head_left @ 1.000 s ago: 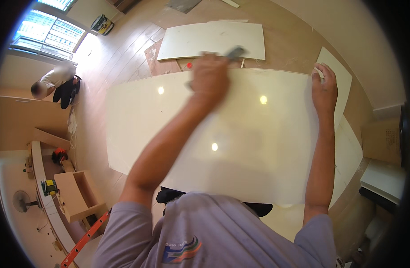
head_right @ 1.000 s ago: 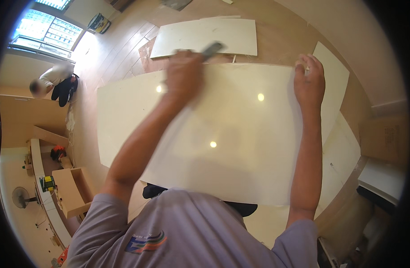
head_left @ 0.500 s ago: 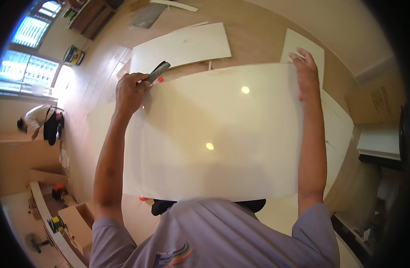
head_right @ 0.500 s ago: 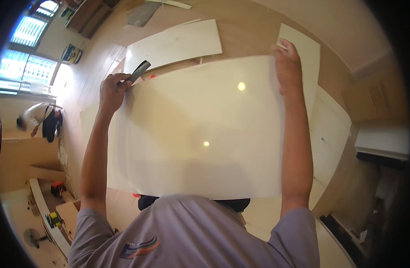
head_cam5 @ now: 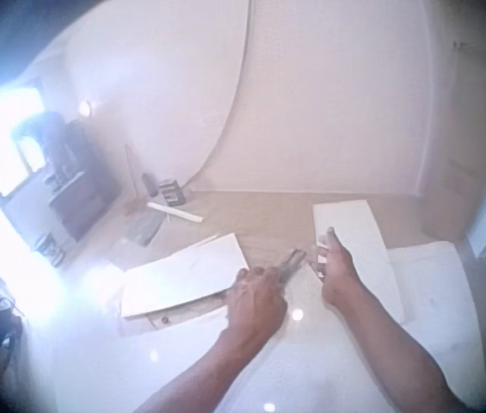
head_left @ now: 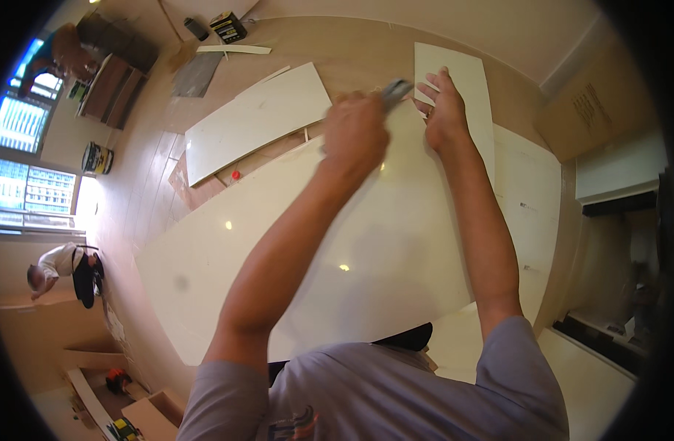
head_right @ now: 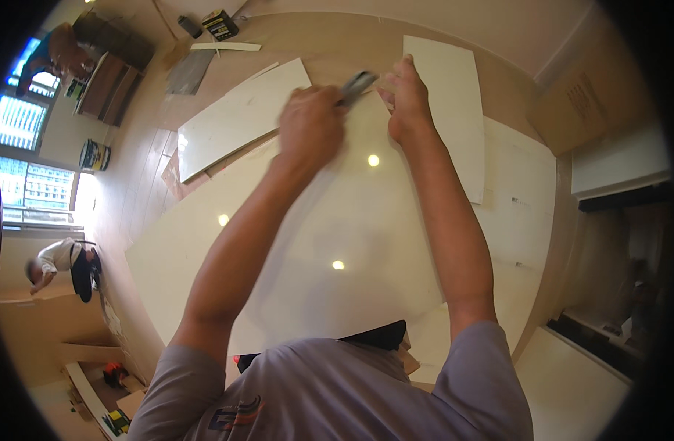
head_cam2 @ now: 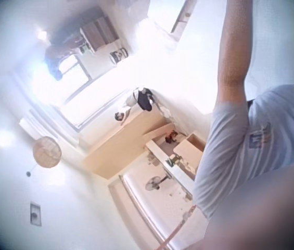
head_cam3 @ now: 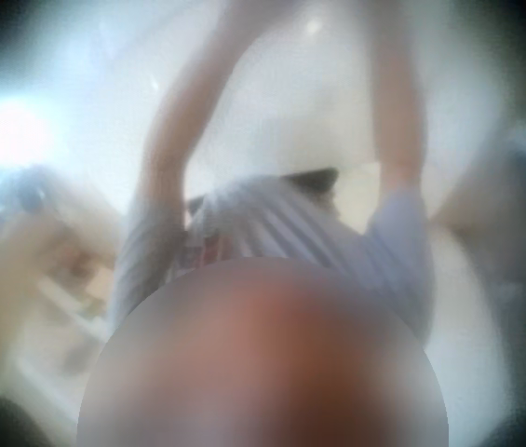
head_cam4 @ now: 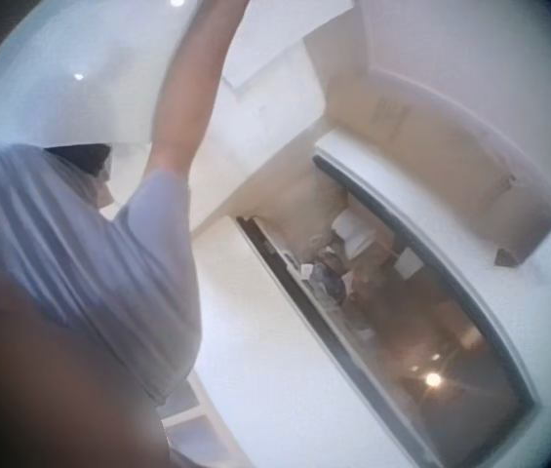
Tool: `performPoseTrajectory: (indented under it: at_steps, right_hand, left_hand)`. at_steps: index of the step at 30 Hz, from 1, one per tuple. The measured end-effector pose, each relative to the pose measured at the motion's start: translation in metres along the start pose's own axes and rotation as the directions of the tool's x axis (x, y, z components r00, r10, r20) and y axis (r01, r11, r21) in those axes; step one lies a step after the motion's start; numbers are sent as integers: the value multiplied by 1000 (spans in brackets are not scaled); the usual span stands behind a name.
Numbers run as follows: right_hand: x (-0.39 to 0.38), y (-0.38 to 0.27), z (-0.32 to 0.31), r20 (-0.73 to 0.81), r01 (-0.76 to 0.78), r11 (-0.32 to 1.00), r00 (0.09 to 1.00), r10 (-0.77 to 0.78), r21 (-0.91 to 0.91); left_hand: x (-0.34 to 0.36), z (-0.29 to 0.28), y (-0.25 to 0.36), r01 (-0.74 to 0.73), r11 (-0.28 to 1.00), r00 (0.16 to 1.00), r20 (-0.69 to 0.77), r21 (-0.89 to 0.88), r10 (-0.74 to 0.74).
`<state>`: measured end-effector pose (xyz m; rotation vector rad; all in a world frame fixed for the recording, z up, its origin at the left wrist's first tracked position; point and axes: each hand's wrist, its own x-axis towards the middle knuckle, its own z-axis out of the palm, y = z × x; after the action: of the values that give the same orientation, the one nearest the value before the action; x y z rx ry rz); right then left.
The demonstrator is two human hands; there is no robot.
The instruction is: The person sits on the floor and scrapes the edge of a large white panel with a utility knife, then wipes the surface with a cloth. The person flips the panel and uses a sanding block to smooth the surface and edges. Another person sweeps debris in the background.
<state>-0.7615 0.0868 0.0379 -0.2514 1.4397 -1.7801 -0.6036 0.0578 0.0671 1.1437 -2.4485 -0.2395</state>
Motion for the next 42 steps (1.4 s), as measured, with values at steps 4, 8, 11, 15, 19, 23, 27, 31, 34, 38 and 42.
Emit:
performPoseTrajectory:
  at_steps: [4, 8, 11, 15, 19, 23, 27, 31, 34, 38, 42]
  right_hand:
    - [-9, -6, -4, 61, -58, 996, 997, 54, 70]
    - [-11, -2, 1, 82, -35, 999, 996, 32, 27]
    - [-15, -5, 10, 86, -50, 997, 995, 44, 63]
    - [-3, 3, 4, 49, -8, 999, 999, 6, 35]
    - [-4, -1, -10, 116, -101, 987, 989, 87, 123]
    - [-8, -5, -10, 103, -106, 982, 991, 90, 159]
    - [-7, -2, -3, 57, -71, 981, 996, 61, 182]
    - [-2, 4, -6, 59, -53, 993, 997, 47, 105]
    - [-1, 4, -11, 37, -6, 986, 999, 0, 165]
    - [-13, -3, -8, 36, -82, 972, 996, 76, 221]
    - [-15, -4, 2, 11, -98, 959, 995, 99, 265]
  left_hand:
    - [-39, -44, -52, 156, 986, 987, 41, 58, -158]
    - [-40, -48, -66, 145, 986, 989, 21, 81, -147]
    - [-14, -12, -23, 20, 996, 998, -55, 88, -16]
    - [15, -2, -7, -63, 998, 998, 15, -28, 63]
    - [-23, -31, -65, -18, 998, 1000, 24, 52, 16]
    - [-46, -54, -90, 25, 981, 1000, 12, 191, -28]
    - [-29, -14, -35, -60, 979, 992, -95, 192, 80]
    - [0, 17, 7, -129, 963, 988, -56, 239, 146]
    - [-11, -2, -10, -228, 967, 971, -50, 111, 235]
    - [-38, -28, -47, -135, 976, 989, -30, 171, 142]
    - [-24, -12, -25, -173, 961, 977, -89, 214, 196]
